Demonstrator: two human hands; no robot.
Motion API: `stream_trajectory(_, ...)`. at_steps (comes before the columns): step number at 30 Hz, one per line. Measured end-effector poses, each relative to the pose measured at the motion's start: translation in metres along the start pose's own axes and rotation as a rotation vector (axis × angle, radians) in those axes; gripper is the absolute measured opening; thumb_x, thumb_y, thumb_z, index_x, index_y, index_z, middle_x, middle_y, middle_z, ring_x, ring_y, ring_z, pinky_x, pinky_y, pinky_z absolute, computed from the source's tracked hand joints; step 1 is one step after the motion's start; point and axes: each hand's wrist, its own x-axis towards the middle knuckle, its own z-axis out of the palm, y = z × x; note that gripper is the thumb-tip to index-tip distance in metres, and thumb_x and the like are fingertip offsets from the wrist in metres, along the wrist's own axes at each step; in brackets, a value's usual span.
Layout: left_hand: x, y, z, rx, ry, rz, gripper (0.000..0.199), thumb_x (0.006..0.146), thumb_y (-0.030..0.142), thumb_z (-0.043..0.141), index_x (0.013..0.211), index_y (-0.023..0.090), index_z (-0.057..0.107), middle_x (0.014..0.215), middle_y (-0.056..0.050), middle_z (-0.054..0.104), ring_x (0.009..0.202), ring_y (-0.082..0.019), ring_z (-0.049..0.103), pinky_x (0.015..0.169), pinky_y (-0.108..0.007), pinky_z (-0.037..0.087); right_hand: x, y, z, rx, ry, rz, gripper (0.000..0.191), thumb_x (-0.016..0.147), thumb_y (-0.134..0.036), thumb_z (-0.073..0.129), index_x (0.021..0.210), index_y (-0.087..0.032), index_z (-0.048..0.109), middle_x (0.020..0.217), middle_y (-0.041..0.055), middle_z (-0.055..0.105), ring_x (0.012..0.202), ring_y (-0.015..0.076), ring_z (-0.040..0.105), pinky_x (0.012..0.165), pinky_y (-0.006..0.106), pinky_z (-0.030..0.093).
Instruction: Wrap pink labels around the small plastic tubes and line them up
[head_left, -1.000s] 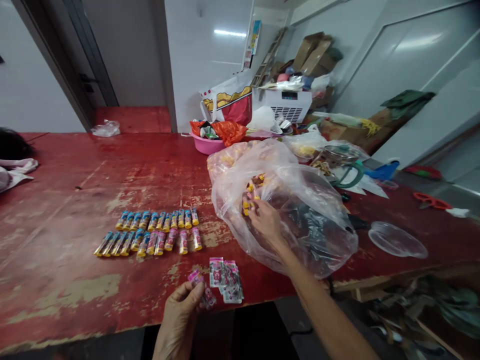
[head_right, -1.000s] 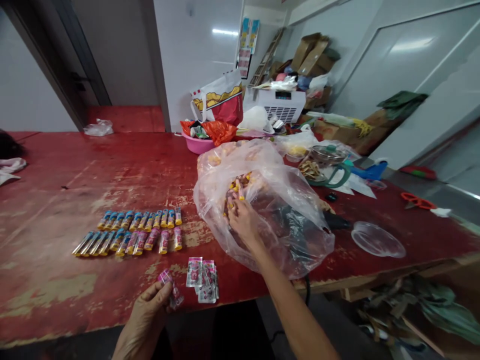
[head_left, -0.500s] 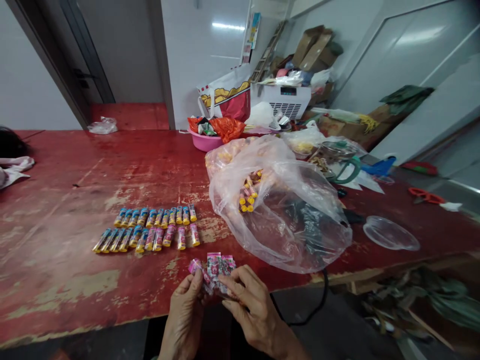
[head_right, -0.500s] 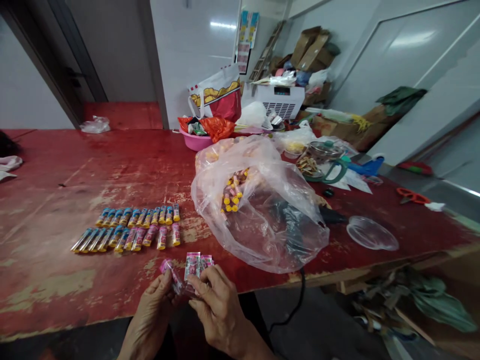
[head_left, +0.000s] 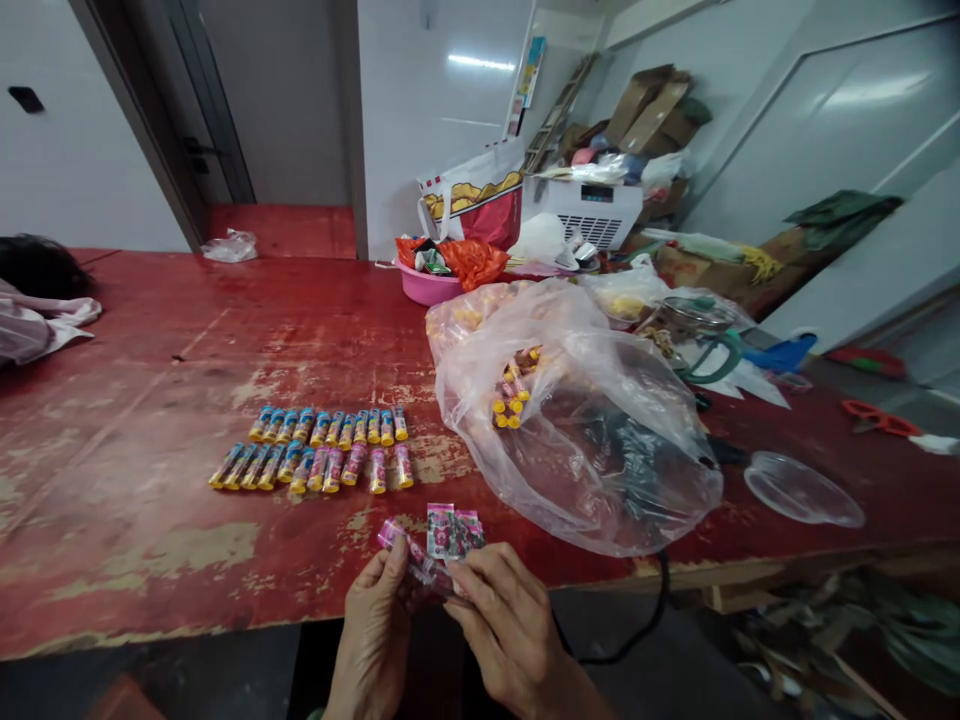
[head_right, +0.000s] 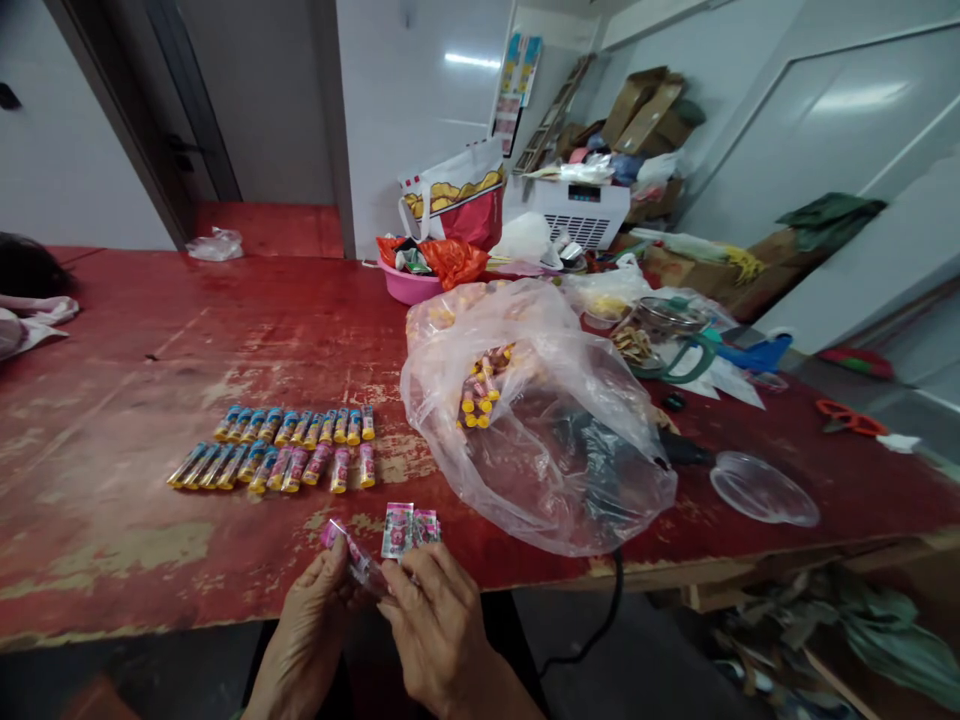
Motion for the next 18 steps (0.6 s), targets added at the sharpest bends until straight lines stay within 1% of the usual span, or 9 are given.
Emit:
stream_trajectory(3, 0.0, -0.001, 0.0, -0.005, 0.01, -0.016, 0.034, 0.058, 0.039, 0.088, 0.073, 0.014, 0.07, 0.069, -0.002, 0.071, 0.061, -0.012, 0.063, 0.055, -0.02, 0.05, -0.004, 0.001, 0.003, -0.085, 0.015, -0.038, 0.028, 0.086, -0.003, 0.056, 0.113, -0.006, 0.061, 0.095, 0.0145, 0.064, 0.087, 0.0228, 0.059, 0.072, 0.039, 0.057)
stream_trajectory(5, 0.0, -0.002, -0.001, -0.004, 0.012, -0.006, 0.032, 0.059, 0.038, 0.087, 0.069, 0.014, 0.069, 0.064, 0.0, 0.069, 0.057, -0.01, 0.061, 0.054, -0.018, 0.048, -0.007, 0.001, 0.004, -0.123, 0.02, -0.059, 0.027, 0.086, -0.005, 0.057, 0.113, -0.006, 0.061, 0.096, 0.0154, 0.065, 0.09, 0.0245, 0.06, 0.073, 0.04, 0.058)
stream_trajectory(8, 0.0, -0.004, -0.002, 0.012, 0.013, 0.009, 0.031, 0.061, 0.037, 0.087, 0.064, 0.014, 0.067, 0.058, 0.002, 0.065, 0.051, -0.007, 0.055, 0.052, -0.016, 0.046, -0.008, -0.001, 0.006, -0.102, 0.021, -0.03, 0.022, 0.09, -0.01, 0.054, 0.111, -0.006, 0.061, 0.094, 0.0147, 0.066, 0.091, 0.0242, 0.062, 0.077, 0.041, 0.059)
stream_trajectory(11, -0.002, -0.006, -0.003, 0.047, 0.019, 0.005, 0.032, 0.06, 0.039, 0.086, 0.067, 0.014, 0.069, 0.061, 0.0, 0.068, 0.053, -0.008, 0.057, 0.053, -0.017, 0.047, -0.009, -0.002, 0.007, -0.115, 0.03, -0.023, 0.02, 0.092, -0.013, 0.052, 0.108, -0.006, 0.061, 0.092, 0.0139, 0.067, 0.09, 0.0237, 0.063, 0.077, 0.04, 0.059)
stream_trajectory(13, -0.002, -0.008, -0.003, 0.081, 0.03, 0.022, 0.032, 0.058, 0.038, 0.088, 0.068, 0.013, 0.069, 0.061, 0.0, 0.068, 0.052, -0.008, 0.057, 0.052, -0.017, 0.048, -0.012, -0.002, 0.007, -0.178, 0.035, -0.055, 0.018, 0.091, -0.013, 0.054, 0.106, -0.007, 0.063, 0.092, 0.0145, 0.068, 0.089, 0.0241, 0.064, 0.075, 0.04, 0.06)
stream_trajectory(15, -0.002, -0.009, -0.004, 0.106, 0.057, 0.046, 0.033, 0.052, 0.035, 0.09, 0.068, 0.014, 0.07, 0.06, 0.0, 0.068, 0.051, -0.009, 0.058, 0.051, -0.018, 0.048, -0.016, -0.002, 0.009, -0.239, 0.028, -0.084, 0.014, 0.09, -0.011, 0.057, 0.101, -0.009, 0.065, 0.094, 0.0144, 0.069, 0.09, 0.0249, 0.066, 0.074, 0.04, 0.06)
stream_trajectory(18, -0.002, -0.011, -0.005, 0.126, 0.063, 0.06, 0.034, 0.049, 0.031, 0.092, 0.071, 0.015, 0.072, 0.063, 0.0, 0.071, 0.054, -0.01, 0.06, 0.054, -0.018, 0.049, -0.02, -0.006, 0.014, -0.266, 0.041, -0.058, 0.012, 0.09, -0.011, 0.057, 0.098, -0.01, 0.065, 0.095, 0.0138, 0.069, 0.092, 0.0251, 0.067, 0.078, 0.039, 0.06)
